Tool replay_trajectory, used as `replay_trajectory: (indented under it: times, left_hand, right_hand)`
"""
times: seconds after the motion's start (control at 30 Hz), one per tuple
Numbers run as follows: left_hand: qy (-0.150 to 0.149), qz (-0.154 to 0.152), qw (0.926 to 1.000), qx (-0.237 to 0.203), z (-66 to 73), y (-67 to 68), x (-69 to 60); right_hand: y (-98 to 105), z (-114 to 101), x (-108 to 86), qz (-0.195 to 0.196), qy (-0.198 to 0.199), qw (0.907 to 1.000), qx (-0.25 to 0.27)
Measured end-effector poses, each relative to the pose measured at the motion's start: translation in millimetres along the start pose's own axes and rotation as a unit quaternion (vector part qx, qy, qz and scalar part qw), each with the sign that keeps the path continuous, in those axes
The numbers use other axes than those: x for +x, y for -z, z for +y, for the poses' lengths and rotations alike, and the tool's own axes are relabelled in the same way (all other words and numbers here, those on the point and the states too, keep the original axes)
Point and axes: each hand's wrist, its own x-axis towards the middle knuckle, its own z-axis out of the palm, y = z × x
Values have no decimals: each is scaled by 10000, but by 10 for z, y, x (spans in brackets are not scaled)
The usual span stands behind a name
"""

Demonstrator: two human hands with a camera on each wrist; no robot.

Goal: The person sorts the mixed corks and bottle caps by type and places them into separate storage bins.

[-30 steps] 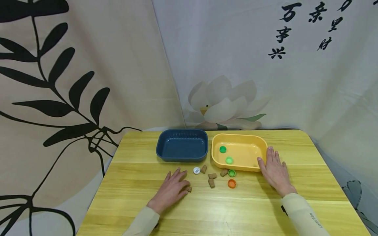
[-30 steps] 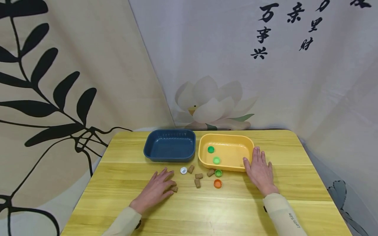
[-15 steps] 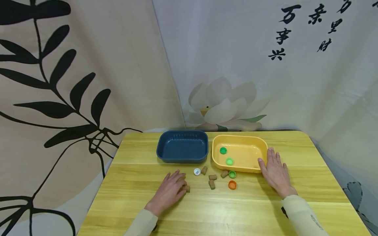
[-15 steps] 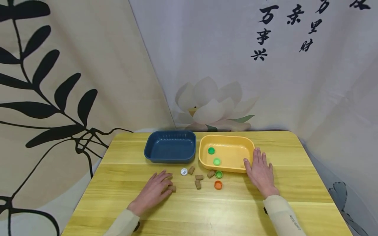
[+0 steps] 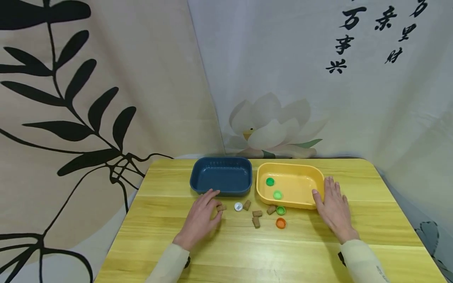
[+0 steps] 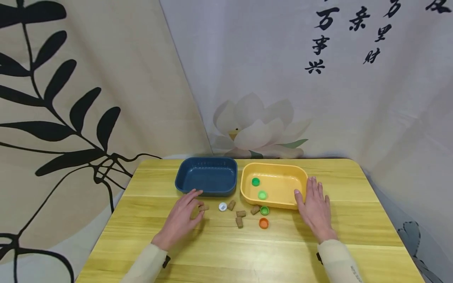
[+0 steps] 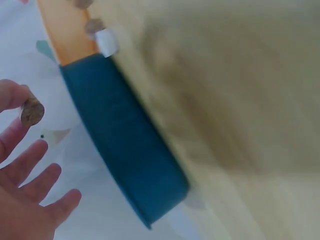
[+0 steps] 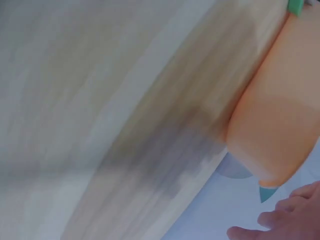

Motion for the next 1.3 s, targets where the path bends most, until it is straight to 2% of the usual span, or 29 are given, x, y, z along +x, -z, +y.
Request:
replay_trajectory:
  times: [0.13, 0.23, 0.43, 0.53, 0.63, 0.8, 0.97, 1.1, 1.23, 1.3]
  left_hand:
    - [59, 229, 9996, -124, 20, 43, 208]
    - [156, 275, 9995, -86, 17, 49, 366]
    - [370, 95, 9992, 111, -23, -49, 700]
    - [580, -84, 9980, 216, -56, -138, 839]
    - [862, -312, 9953, 316, -88, -216, 926]
    - [1331, -755, 9873, 437, -106, -297, 996]
    - [1591, -1037, 9809, 430, -96, -326, 970]
    - [1451, -751, 9856, 444, -33, -332, 918]
    - [1082, -369, 9919, 551, 129, -353, 860]
    - [819, -358, 9940, 623, 243, -371, 828]
  right_hand:
    - [-12, -82, -30, 182, 134, 9997, 18]
    - [-30, -126, -57, 245, 201, 9995, -3]
    - [-52, -151, -106, 257, 215, 9994, -31]
    - [-57, -138, -122, 291, 222, 9993, -45]
    - [-72, -119, -139, 325, 224, 9992, -58]
    - [-85, -97, -160, 324, 181, 9993, -63]
    - [-88, -106, -171, 282, 190, 9994, -82]
    - [-86, -130, -183, 273, 268, 9992, -145]
    - [-94, -170, -213, 280, 378, 9986, -228]
    - [-101, -203, -233, 285, 437, 9982, -293]
